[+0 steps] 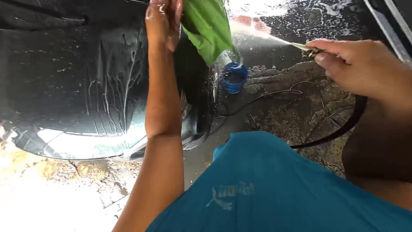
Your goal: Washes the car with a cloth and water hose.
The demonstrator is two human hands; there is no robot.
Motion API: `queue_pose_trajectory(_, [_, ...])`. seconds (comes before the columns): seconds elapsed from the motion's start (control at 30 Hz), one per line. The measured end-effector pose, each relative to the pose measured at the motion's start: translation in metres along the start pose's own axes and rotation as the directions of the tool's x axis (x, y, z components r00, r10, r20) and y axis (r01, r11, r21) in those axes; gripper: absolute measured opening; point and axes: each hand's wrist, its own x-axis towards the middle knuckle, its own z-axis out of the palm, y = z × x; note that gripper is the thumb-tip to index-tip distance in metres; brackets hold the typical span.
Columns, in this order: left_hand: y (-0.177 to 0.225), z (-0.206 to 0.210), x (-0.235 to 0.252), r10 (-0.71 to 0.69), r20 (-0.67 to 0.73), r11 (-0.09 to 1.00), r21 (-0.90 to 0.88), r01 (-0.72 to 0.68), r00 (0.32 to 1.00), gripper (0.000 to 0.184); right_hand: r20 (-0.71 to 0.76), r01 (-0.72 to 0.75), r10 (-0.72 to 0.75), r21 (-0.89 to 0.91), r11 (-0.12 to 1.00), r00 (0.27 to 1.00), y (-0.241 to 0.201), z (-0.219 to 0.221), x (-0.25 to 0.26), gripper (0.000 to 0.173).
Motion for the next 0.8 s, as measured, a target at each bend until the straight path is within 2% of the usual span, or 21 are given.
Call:
queue_pose_trajectory(0.03, [-0.002, -0.016, 0.007, 0.024, 0.026, 0.999, 0.048, -0.025, 0.999, 0.024, -0.027, 0.025, -0.025, 0.011, 1.0, 0.999, 0.001, -0.003, -0.002, 0.043])
queue_pose_trajectory(0.07, [-0.008, -0.037, 0.011, 0.024, 0.058, 0.982, 0.185, -0.034, 0.998, 0.041, -0.037, 0.056, -0.055, 0.024, 0.998, 0.998, -0.001, -0.005, -0.005, 0.043])
queue_pose_trajectory(0.1, [-0.019, -0.058, 0.011, -0.014, 0.066, 0.917, 0.399, -0.014, 0.998, 0.058, -0.023, 0.087, -0.086, 0.041, 0.995, 0.996, -0.004, -0.006, -0.009, 0.042])
queue_pose_trajectory(0.13, [-0.035, -0.077, 0.005, -0.061, 0.05, 0.766, 0.642, 0.015, 0.997, 0.075, 0.008, 0.126, -0.126, 0.056, 0.99, 0.992, -0.008, -0.005, -0.012, 0.041])
queue_pose_trajectory(0.17, [-0.055, -0.096, -0.002, -0.099, 0.037, 0.517, 0.856, 0.02, 0.994, 0.088, 0.06, 0.168, -0.171, 0.057, 0.984, 0.983, -0.012, -0.002, -0.014, 0.04])
queue_pose_trajectory(0.2, [-0.077, -0.117, -0.012, -0.103, 0.031, 0.218, 0.976, -0.008, 0.994, 0.094, 0.105, 0.213, -0.218, 0.057, 0.975, 0.97, -0.014, 0.003, -0.014, 0.039])
queue_pose_trajectory(0.23, [-0.097, -0.133, -0.023, -0.096, 0.052, -0.012, 0.999, -0.053, 0.994, 0.094, 0.144, 0.244, -0.249, 0.051, 0.968, 0.958, -0.014, 0.009, -0.011, 0.039])
queue_pose_trajectory(0.27, [-0.112, -0.143, -0.034, -0.057, 0.065, -0.183, 0.98, -0.074, 0.996, 0.092, 0.165, 0.247, -0.25, 0.041, 0.968, 0.954, -0.014, 0.013, -0.006, 0.039])
queue_pose_trajectory(0.3, [-0.121, -0.147, -0.042, 0.004, 0.069, -0.257, 0.964, -0.066, 0.998, 0.083, 0.174, 0.222, -0.225, 0.032, 0.974, 0.959, -0.014, 0.012, -0.001, 0.039])
queue_pose_trajectory(0.37, [-0.127, -0.147, -0.055, 0.128, 0.086, -0.257, 0.965, -0.051, 0.988, 0.058, 0.153, 0.168, -0.169, 0.022, 0.986, 0.974, -0.013, 0.004, 0.007, 0.04])
queue_pose_trajectory(0.5, [-0.113, -0.144, -0.068, 0.167, 0.094, -0.221, 0.974, -0.056, 0.981, 0.032, 0.166, 0.208, -0.207, 0.013, 0.978, 0.964, -0.02, 0.0, 0.011, 0.039])
queue_pose_trajectory(0.67, [-0.09, -0.153, -0.091, 0.113, 0.097, -0.187, 0.979, -0.074, 0.989, 0.029, 0.12, 0.126, -0.128, 0.023, 0.992, 0.985, 0.009, -0.003, 0.012, 0.039])
queue_pose_trajectory(0.73, [-0.073, -0.173, -0.102, 0.158, 0.071, -0.152, 0.987, -0.047, 0.985, 0.034, 0.117, 0.141, -0.146, 0.049, 0.989, 0.982, 0.016, -0.003, -0.001, 0.038])
queue_pose_trajectory(0.8, [-0.06, -0.193, -0.109, 0.241, -0.022, -0.082, 0.996, 0.042, 0.97, 0.035, 0.167, 0.128, -0.136, 0.06, 0.99, 0.976, 0.021, 0.003, -0.015, 0.039])
